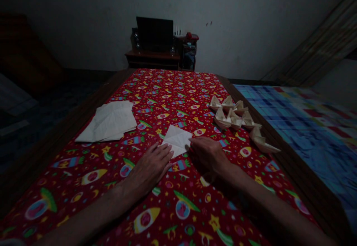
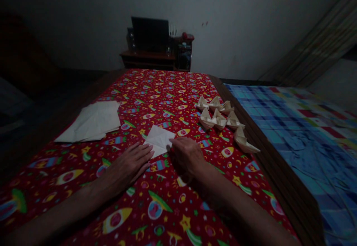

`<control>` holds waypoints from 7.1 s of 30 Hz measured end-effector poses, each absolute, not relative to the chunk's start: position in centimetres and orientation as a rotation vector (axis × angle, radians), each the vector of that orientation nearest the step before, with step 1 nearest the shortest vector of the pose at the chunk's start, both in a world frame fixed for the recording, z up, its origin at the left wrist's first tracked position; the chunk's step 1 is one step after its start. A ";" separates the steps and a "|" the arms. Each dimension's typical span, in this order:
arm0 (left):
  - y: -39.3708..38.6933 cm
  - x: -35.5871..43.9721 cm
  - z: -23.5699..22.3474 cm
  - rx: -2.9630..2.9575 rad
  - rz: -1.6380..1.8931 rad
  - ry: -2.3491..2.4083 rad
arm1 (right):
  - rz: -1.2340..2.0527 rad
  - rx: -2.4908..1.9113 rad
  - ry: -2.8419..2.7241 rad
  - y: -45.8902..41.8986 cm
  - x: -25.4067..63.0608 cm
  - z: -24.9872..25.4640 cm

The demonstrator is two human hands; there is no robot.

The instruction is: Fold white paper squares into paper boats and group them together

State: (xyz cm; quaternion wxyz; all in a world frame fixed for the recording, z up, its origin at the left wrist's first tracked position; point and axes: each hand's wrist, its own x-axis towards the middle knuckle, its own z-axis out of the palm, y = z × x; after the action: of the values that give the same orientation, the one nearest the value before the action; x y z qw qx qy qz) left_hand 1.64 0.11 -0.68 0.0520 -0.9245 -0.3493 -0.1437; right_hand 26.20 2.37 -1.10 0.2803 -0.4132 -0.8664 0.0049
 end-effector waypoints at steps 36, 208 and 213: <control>-0.1 -0.1 -2.3 -2.981 -0.538 -1.090 | -0.085 -0.924 -2.784 -0.2 23.8 0.9; 7.0 2.6 0.4 -3.000 -0.481 -1.767 | 0.354 -1.015 -2.410 1.9 22.3 -1.7; 6.8 2.3 0.2 -3.014 -0.566 -1.707 | 0.340 -1.079 -2.417 1.9 22.1 -2.0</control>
State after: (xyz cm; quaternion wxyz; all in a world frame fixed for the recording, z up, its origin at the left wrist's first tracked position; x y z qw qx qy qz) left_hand 2.33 6.80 0.17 -0.1831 -0.8442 -0.4782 -0.1584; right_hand 22.06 1.86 -1.97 0.2341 -0.3929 -0.8806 0.1239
